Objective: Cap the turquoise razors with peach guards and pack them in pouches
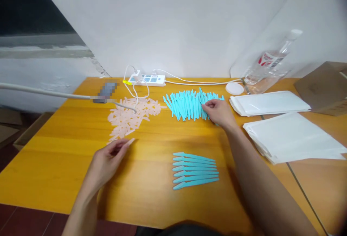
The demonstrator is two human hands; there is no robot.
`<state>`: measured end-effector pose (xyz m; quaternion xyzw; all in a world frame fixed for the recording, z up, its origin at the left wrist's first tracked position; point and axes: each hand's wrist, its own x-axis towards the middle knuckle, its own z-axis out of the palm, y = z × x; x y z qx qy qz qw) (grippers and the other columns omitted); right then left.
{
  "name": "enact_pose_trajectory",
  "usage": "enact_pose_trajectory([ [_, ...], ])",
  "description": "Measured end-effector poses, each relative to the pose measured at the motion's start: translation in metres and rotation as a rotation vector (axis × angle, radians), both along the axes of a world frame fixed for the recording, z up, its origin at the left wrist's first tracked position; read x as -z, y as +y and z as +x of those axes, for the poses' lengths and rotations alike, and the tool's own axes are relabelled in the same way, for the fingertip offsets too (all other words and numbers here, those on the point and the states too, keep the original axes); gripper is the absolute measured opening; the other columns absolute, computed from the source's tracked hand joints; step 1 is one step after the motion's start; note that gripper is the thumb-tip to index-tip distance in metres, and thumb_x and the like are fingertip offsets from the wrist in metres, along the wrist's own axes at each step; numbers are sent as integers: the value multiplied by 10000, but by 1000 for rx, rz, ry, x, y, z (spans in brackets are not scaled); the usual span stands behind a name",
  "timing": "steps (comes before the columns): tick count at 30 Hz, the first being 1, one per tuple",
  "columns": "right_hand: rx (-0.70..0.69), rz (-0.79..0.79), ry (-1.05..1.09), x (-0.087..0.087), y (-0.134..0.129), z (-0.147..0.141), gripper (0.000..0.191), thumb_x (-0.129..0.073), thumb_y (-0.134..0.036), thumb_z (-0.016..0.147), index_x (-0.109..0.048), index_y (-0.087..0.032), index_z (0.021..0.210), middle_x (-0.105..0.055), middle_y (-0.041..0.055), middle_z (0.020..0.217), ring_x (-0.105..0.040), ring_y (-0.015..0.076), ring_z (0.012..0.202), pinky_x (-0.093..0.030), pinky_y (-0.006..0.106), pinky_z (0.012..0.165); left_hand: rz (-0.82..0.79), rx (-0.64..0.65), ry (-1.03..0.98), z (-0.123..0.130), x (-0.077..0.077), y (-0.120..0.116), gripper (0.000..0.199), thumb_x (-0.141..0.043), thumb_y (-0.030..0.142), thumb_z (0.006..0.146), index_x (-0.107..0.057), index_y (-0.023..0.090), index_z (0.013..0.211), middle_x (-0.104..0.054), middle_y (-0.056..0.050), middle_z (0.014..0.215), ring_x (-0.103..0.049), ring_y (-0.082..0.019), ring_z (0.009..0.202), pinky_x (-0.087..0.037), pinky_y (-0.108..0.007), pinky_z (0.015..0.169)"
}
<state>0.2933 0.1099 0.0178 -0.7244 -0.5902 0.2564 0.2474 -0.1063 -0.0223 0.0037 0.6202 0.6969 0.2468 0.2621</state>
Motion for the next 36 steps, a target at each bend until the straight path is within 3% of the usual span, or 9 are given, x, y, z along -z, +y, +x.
enact_pose_trajectory([
  [2, -104, -49, 291, -5, -21, 7, 281, -620, -448, 814, -651, -172, 854, -715, 69, 765, -636, 173, 674, -472, 275, 630, 1, 119, -80, 28, -2, 9, 419, -594, 505, 912, -685, 230, 1215, -773, -48, 991, -712, -221, 849, -540, -307, 770],
  [5, -273, -227, 580, -5, -53, 13, 311, -636, -474, 820, -623, -174, 900, -691, 46, 794, -617, 145, 671, -488, 271, 656, 48, 329, 50, 69, -5, 26, 302, -546, 417, 963, -747, 263, 1127, -767, -58, 1082, -706, -226, 930, -518, -313, 819],
  [10, -428, -369, 542, 11, -80, 13, 315, -589, -498, 865, -613, -184, 870, -541, -42, 640, -417, 90, 524, -325, 222, 490, 99, 403, 468, 98, -11, 46, 274, -525, 368, 966, -778, 269, 1011, -768, -72, 1003, -704, -257, 887, -492, -340, 774],
  [13, -454, -350, 500, 17, -81, 12, 306, -583, -485, 869, -613, -181, 841, -507, -55, 632, -369, 85, 521, -276, 224, 482, 122, 496, 472, 101, -13, 49, 261, -534, 331, 958, -753, 284, 1093, -746, -69, 1101, -688, -254, 973, -489, -329, 815],
  [16, -484, -319, 473, 19, -80, 13, 286, -580, -457, 873, -624, -179, 822, -503, -57, 646, -378, 90, 549, -281, 232, 512, 87, 562, 402, 106, -15, 54, 301, -514, 250, 947, -746, 264, 1138, -740, -80, 1008, -684, -226, 869, -489, -311, 770],
  [20, -472, -324, 493, 20, -81, 16, 287, -578, -454, 878, -641, -175, 852, -510, -52, 671, -388, 98, 574, -293, 238, 532, -42, 458, -21, 117, -14, 64, 248, -583, 332, 925, -770, 205, 1030, -741, -72, 888, -663, -185, 748, -498, -289, 711],
  [23, -472, -324, 500, 21, -83, 17, 296, -572, -458, 890, -642, -172, 862, -515, -47, 689, -394, 99, 592, -303, 241, 546, -234, 282, -449, 125, -9, 71, 318, -703, 456, 846, -745, 158, 948, -750, -62, 833, -666, -159, 696, -521, -271, 683],
  [25, -467, -321, 513, 22, -83, 17, 299, -577, -461, 891, -642, -170, 868, -509, -48, 690, -388, 98, 594, -301, 242, 547, -293, 173, -600, 129, -4, 71, 382, -776, 486, 779, -735, 139, 934, -747, -52, 797, -668, -142, 679, -531, -263, 697],
  [36, -469, -318, 521, 21, -82, 18, 287, -572, -446, 919, -655, -171, 905, -553, -32, 740, -429, 107, 637, -338, 250, 580, -362, 163, -715, 135, 9, 63, 384, -832, 466, 737, -747, 131, 903, -762, -48, 777, -677, -122, 669, -544, -240, 694],
])
